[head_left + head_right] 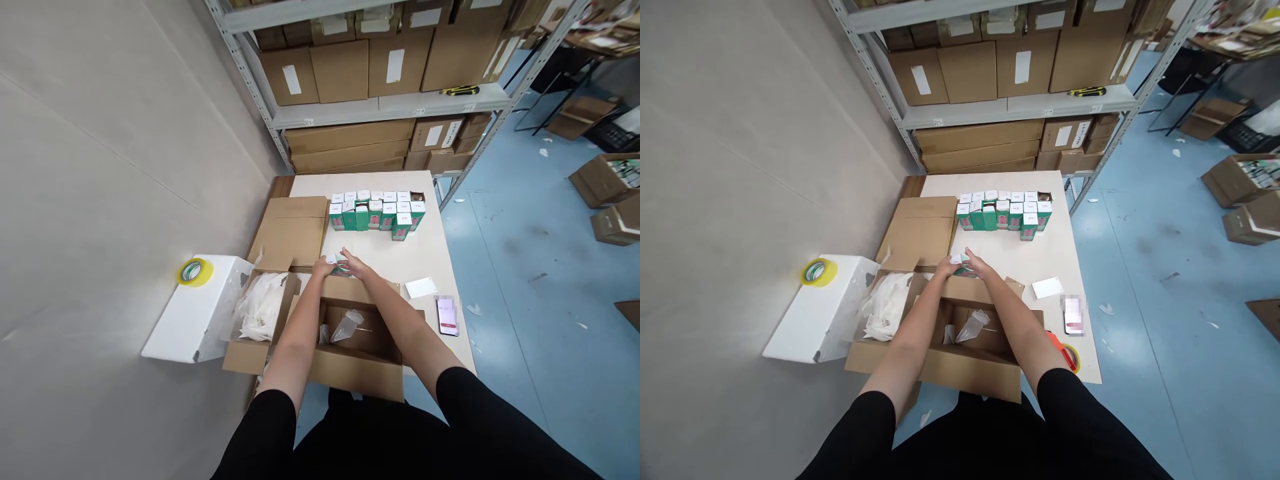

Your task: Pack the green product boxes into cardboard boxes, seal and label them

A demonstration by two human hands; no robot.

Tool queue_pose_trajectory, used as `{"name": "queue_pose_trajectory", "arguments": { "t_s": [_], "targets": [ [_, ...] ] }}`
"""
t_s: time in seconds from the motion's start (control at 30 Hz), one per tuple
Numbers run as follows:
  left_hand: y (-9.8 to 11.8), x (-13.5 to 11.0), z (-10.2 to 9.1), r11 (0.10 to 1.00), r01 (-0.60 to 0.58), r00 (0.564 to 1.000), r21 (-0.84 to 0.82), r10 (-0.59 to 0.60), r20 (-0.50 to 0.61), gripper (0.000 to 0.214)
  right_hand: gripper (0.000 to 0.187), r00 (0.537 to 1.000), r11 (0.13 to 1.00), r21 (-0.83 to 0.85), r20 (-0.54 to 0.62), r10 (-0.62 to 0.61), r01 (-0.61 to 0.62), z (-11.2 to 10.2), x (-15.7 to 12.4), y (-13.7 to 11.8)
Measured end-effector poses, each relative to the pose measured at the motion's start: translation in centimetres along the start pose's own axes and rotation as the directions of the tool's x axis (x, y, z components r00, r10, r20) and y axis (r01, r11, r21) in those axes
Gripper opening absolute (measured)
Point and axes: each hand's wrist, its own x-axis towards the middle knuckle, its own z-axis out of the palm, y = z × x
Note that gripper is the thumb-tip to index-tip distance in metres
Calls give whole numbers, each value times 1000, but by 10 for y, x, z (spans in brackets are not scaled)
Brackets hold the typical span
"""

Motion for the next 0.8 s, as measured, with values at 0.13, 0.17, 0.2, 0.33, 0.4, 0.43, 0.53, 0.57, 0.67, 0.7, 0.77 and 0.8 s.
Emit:
{"name": "queue_pose_trajectory", "arguments": {
  "t_s": [0.13,0.17,0.2,0.33,0.4,0.43,0.53,0.57,0.67,0.7,0.77,0.8],
  "targets": [
    [7,3,3,994,77,996,79,-80,39,74,79,1000,1000,-9,-23,6,-6,-1,1,-5],
    [8,3,4,994,70,996,80,-74,44,75,79,1000,1000,-24,-24,3,-4,-2,0,-5],
    [9,2,4,996,57,997,72,-60,48,77,80,1000,999,-41,-22,0,-1,-3,-1,-6],
    [12,-5,3,997,40,998,65,-43,51,82,81,1000,996,-85,9,-6,7,-4,-6,-6],
    [13,-11,0,996,38,998,81,-41,36,80,81,1000,993,-120,18,-14,16,-3,-10,-6],
    [14,-15,-2,996,33,999,84,-35,19,78,82,1000,991,-133,15,-24,25,-2,-12,-7],
    [15,-25,-13,998,-1,997,63,6,-75,74,77,997,993,-93,-24,-72,69,1,-17,-12],
    [15,-28,-18,999,-21,993,48,27,-115,74,75,995,994,-65,-47,-90,87,2,-19,-15],
    [15,-38,-41,995,-102,971,-13,97,-217,76,69,975,990,-29,-172,-141,138,5,-25,-24],
    [14,-43,-51,991,-130,963,-37,118,-242,75,67,960,988,-34,-232,-156,152,7,-27,-27],
    [12,-52,-73,978,-188,948,-93,156,-277,72,64,917,983,-38,-354,-182,181,11,-34,-33],
    [11,-58,-85,967,-220,940,-127,176,-291,71,63,894,980,-30,-406,-191,196,14,-38,-36]
  ]
}}
